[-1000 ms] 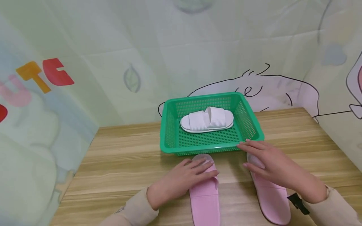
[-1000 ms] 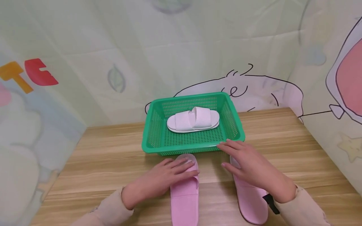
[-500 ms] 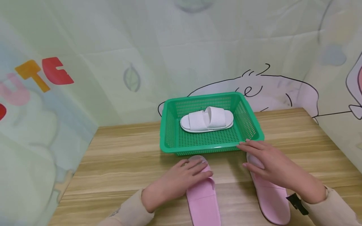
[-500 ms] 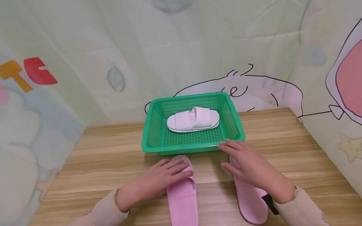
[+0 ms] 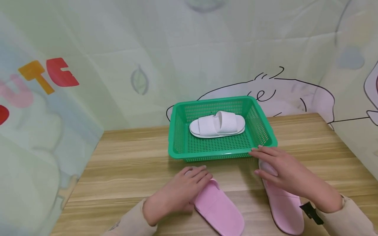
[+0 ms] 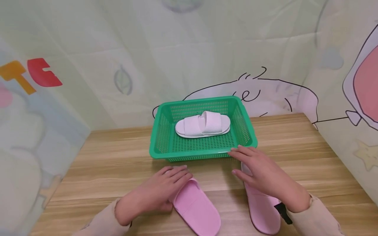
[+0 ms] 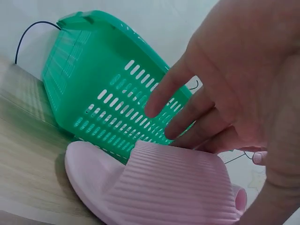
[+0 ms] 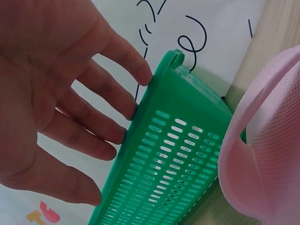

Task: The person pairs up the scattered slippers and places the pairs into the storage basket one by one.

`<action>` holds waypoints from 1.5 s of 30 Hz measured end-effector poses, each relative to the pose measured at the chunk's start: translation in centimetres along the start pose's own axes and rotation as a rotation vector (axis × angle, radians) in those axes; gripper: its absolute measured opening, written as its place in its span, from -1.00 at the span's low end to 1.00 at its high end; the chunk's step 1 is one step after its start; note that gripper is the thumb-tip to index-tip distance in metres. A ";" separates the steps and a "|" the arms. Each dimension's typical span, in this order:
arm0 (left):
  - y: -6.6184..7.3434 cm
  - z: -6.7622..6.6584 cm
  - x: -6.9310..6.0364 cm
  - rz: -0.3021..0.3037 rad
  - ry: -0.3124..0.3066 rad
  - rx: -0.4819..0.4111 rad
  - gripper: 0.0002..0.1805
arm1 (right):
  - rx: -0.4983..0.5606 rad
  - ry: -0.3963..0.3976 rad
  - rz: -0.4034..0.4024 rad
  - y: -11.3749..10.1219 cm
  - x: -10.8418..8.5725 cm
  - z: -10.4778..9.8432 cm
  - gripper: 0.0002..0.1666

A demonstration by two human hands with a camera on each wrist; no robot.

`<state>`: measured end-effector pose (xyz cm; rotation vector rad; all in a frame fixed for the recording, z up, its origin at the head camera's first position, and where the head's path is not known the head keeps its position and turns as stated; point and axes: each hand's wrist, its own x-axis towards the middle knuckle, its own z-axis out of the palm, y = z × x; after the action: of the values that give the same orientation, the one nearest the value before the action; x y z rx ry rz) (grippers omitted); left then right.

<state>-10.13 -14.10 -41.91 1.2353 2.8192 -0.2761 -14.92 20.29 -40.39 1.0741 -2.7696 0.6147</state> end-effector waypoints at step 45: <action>0.1 1.6 -3.2 -0.228 0.170 -0.015 -0.03 | 0.007 0.013 -0.008 0.0 -0.1 0.4 -0.37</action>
<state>-7.96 -16.63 -43.14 0.9779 3.1048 -0.1654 -14.80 20.23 -40.74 1.0782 -2.7531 0.6289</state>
